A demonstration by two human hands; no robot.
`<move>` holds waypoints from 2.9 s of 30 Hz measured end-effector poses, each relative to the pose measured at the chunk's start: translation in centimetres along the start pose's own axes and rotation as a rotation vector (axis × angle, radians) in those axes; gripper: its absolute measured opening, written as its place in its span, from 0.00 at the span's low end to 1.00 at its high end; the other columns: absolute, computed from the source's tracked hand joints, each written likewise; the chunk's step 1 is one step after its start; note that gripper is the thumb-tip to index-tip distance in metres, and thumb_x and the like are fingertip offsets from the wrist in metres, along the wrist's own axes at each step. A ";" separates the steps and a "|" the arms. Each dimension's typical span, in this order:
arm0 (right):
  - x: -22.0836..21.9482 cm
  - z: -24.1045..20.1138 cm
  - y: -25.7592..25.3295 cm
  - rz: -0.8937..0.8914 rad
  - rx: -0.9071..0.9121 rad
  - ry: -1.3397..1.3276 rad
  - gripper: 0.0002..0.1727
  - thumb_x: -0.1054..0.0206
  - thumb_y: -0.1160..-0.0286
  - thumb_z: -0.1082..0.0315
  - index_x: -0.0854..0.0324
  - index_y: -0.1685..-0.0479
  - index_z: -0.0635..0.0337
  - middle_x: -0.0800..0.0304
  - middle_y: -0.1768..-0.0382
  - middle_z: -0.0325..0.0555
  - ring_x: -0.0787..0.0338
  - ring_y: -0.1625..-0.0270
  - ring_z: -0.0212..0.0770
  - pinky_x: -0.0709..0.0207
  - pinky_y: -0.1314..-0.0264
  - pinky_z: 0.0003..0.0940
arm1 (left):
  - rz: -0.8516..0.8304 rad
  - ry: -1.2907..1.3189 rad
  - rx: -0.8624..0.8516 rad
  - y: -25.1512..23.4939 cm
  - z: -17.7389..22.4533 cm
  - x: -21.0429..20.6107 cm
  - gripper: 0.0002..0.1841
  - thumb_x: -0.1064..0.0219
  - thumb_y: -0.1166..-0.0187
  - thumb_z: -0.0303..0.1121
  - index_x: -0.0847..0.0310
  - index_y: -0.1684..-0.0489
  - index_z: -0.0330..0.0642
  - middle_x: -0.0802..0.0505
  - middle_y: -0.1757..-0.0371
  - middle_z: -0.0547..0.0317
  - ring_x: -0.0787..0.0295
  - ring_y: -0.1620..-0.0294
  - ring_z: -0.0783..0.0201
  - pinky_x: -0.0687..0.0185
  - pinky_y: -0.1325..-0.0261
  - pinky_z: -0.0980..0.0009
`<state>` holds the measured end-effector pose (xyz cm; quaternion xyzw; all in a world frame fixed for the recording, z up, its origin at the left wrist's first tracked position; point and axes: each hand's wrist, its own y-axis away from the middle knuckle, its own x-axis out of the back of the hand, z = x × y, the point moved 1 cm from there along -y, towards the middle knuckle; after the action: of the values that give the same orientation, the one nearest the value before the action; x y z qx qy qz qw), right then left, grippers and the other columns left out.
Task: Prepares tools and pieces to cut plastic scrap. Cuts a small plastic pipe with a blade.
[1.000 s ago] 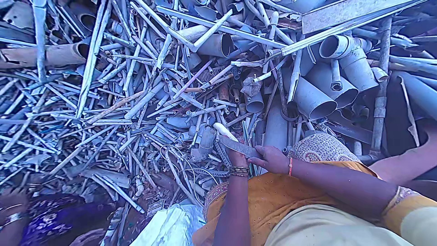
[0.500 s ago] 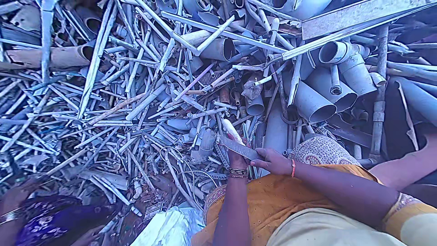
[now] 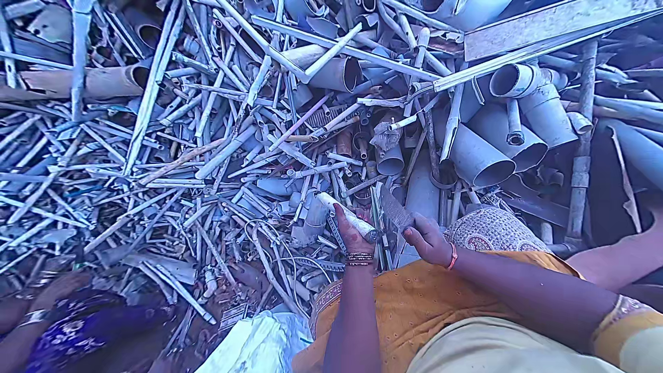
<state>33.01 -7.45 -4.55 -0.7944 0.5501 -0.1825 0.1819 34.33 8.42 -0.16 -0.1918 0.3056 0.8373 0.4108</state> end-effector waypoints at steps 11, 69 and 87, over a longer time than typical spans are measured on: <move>-0.5 -1.0 -0.6 -0.441 -0.522 0.137 0.45 0.39 0.23 0.33 0.27 0.29 0.72 0.12 0.45 0.62 0.12 0.39 0.53 0.23 0.34 0.54 | -0.103 -0.026 -0.014 1.4 -0.5 -0.5 0.24 0.67 0.04 0.51 0.26 0.44 0.47 0.10 0.65 0.60 0.09 0.66 0.69 0.10 0.64 0.69; 3.5 -0.1 -2.7 -0.199 -0.479 0.294 0.31 0.67 0.06 0.53 0.20 0.56 0.64 0.25 0.76 0.41 0.21 0.72 0.39 0.25 0.62 0.41 | 0.208 -0.174 0.057 -1.9 0.1 1.1 0.23 0.61 0.05 0.55 0.31 0.58 0.46 0.22 0.78 0.62 0.22 0.82 0.70 0.21 0.77 0.75; 7.2 -2.6 -6.3 -0.119 -0.676 0.680 0.39 0.31 0.20 0.47 0.36 0.21 0.68 0.11 0.46 0.63 0.11 0.41 0.60 0.23 0.35 0.58 | -0.226 -0.429 0.283 4.2 2.9 2.3 0.22 0.46 0.32 0.09 0.34 0.40 0.35 0.14 0.60 0.53 0.14 0.73 0.69 0.16 0.73 0.76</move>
<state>39.18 -12.44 1.39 -0.7344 0.5603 -0.2530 -0.2876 29.41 9.72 2.12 0.0164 0.3022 0.7567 0.5795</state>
